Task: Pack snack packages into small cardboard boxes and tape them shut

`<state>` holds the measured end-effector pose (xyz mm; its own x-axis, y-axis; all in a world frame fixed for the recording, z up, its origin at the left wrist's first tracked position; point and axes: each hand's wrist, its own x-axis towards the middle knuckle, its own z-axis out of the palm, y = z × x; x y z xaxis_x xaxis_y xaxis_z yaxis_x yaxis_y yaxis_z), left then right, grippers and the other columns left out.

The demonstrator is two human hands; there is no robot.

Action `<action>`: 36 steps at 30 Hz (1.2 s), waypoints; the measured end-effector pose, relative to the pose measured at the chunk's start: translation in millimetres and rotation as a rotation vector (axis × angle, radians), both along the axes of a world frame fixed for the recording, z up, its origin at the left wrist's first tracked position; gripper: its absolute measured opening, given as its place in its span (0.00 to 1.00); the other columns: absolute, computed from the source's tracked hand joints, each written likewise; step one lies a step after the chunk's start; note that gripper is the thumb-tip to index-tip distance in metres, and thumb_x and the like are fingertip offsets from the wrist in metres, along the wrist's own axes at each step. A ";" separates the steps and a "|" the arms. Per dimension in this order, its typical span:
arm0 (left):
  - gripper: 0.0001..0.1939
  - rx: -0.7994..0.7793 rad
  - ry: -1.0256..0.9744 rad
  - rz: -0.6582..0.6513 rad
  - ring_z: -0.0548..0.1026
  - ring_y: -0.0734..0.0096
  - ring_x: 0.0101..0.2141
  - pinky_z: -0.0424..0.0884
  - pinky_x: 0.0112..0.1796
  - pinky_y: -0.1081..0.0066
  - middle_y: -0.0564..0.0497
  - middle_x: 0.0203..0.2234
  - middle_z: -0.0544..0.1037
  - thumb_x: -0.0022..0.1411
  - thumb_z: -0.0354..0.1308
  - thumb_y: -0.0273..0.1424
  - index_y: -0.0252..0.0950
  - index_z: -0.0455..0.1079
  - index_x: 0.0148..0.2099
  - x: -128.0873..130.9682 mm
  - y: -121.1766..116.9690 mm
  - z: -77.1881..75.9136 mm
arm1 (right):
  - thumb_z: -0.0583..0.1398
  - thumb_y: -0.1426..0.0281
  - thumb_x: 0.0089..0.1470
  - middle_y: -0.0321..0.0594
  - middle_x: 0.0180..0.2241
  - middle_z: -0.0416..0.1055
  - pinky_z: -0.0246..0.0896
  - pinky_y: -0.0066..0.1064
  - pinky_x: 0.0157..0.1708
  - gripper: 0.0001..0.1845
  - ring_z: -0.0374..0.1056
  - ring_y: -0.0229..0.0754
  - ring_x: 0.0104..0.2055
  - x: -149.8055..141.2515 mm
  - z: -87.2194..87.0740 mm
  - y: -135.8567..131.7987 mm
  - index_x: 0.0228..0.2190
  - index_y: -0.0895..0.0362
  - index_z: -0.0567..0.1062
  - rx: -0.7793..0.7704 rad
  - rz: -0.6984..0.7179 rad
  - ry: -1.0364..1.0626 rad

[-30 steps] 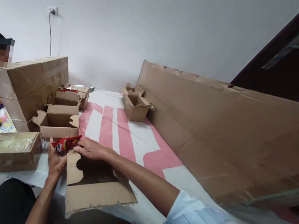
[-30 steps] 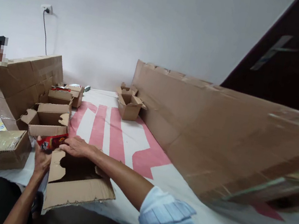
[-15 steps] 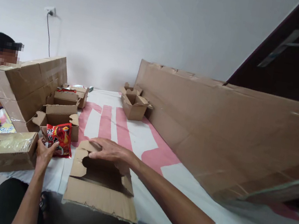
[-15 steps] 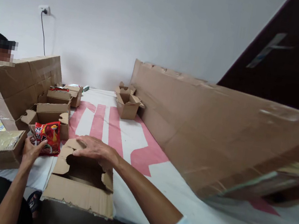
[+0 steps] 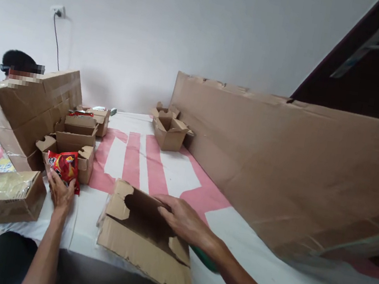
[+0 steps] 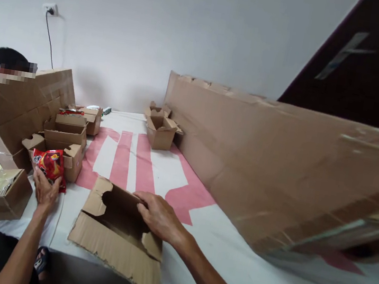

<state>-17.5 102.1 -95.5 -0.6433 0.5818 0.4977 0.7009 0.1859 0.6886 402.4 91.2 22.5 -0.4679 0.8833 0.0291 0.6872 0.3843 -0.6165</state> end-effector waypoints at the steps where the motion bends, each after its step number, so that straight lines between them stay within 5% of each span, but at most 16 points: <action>1: 0.57 0.002 -0.002 -0.028 0.51 0.31 0.76 0.57 0.71 0.39 0.22 0.76 0.50 0.64 0.67 0.41 0.30 0.38 0.82 -7.2 6.0 2.0 | 0.54 0.68 0.63 0.43 0.54 0.84 0.71 0.43 0.53 0.25 0.79 0.55 0.55 3.0 -1.5 1.3 0.54 0.48 0.85 0.007 -0.033 0.009; 12: 0.56 -0.130 0.023 -0.064 0.64 0.37 0.70 0.66 0.67 0.46 0.25 0.69 0.61 0.61 0.69 0.38 0.29 0.44 0.81 -23.1 45.3 15.3 | 0.55 0.65 0.64 0.45 0.59 0.82 0.70 0.49 0.58 0.26 0.78 0.60 0.60 13.1 -21.9 29.2 0.57 0.50 0.84 0.005 -0.111 -0.005; 26: 0.57 -0.260 0.008 -0.073 0.66 0.39 0.70 0.70 0.64 0.49 0.28 0.72 0.59 0.61 0.68 0.37 0.33 0.39 0.81 -32.5 95.0 27.1 | 0.59 0.68 0.61 0.43 0.52 0.86 0.71 0.38 0.46 0.21 0.81 0.56 0.52 10.7 -26.8 44.1 0.51 0.49 0.87 0.068 -0.078 0.078; 36: 0.56 -0.241 0.032 -0.056 0.66 0.38 0.69 0.67 0.65 0.50 0.23 0.70 0.61 0.64 0.67 0.37 0.24 0.38 0.81 -31.6 74.1 26.5 | 0.60 0.74 0.62 0.41 0.36 0.84 0.55 0.30 0.32 0.13 0.74 0.44 0.37 -71.6 11.8 134.0 0.33 0.56 0.86 0.114 -0.072 -0.095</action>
